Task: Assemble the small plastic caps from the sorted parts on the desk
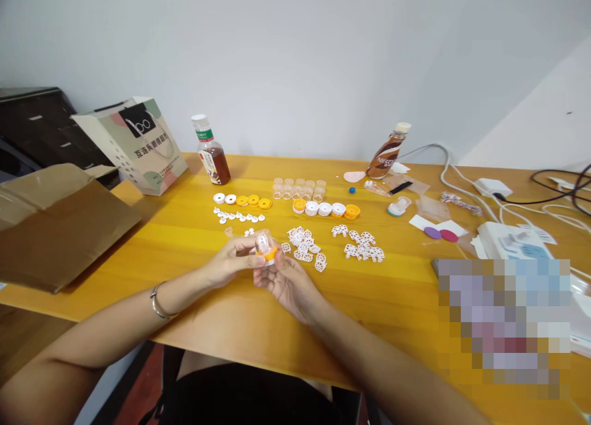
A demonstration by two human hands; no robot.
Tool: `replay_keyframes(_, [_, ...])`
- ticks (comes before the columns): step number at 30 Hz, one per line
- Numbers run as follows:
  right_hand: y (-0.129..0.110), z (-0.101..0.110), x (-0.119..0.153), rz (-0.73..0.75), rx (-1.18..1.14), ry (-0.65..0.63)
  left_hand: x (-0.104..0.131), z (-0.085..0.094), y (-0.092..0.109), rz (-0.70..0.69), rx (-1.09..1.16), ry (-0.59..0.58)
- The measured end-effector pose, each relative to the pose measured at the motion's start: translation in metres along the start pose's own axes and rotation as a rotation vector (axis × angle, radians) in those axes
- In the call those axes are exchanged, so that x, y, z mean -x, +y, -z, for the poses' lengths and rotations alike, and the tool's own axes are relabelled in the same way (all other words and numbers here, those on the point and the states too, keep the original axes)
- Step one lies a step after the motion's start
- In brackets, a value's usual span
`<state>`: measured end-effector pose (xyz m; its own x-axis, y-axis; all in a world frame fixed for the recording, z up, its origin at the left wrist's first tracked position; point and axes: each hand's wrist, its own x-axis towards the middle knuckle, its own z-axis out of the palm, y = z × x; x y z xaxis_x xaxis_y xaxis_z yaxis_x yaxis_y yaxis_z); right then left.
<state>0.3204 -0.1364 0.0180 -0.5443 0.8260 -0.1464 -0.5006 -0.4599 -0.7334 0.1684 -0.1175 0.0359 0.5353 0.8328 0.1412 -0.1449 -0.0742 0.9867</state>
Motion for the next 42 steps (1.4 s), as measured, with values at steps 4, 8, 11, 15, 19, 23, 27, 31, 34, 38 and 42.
replay_keyframes(4, [0.0, 0.001, 0.001, -0.023, 0.008, 0.005, 0.0, 0.003, 0.003, 0.046, 0.003, -0.054])
replay_keyframes(8, [0.0, 0.004, 0.0, 0.026, 0.063, -0.004, 0.001, 0.003, 0.006, 0.011, -0.089, 0.02])
replay_keyframes(11, [0.0, 0.005, -0.002, 0.064, 0.104, 0.003, 0.001, 0.003, 0.005, 0.003, -0.138, 0.057])
replay_keyframes(15, [0.0, 0.004, -0.003, 0.121, 0.184, 0.061, -0.001, 0.003, 0.0, -0.006, -0.211, 0.091])
replay_keyframes(19, [-0.004, 0.008, -0.005, 0.101, 0.213, 0.044, -0.003, 0.003, -0.003, -0.045, -0.395, 0.133])
replay_keyframes(23, [-0.013, 0.012, -0.008, 0.095, 0.304, 0.021, -0.001, 0.005, -0.003, -0.178, -0.734, 0.203])
replay_keyframes(27, [-0.013, 0.011, -0.01, 0.264, 0.569, 0.141, 0.004, 0.005, -0.009, -0.276, -1.119, 0.205])
replay_keyframes(31, [-0.016, 0.01, -0.01, 0.35, 0.817, 0.215, 0.007, 0.004, -0.016, -0.261, -1.202, 0.187])
replay_keyframes(34, [-0.035, 0.017, -0.013, 0.397, 0.948, 0.329, 0.01, 0.003, -0.017, -0.246, -1.132, 0.085])
replay_keyframes(38, [-0.081, 0.051, -0.017, 0.576, 1.099, 0.722, 0.019, 0.002, -0.015, -0.256, -1.025, -0.342])
replay_keyframes(42, [-0.131, 0.099, -0.003, 0.677, 1.291, 0.968, 0.025, 0.005, -0.02, -0.246, -0.991, -0.558])
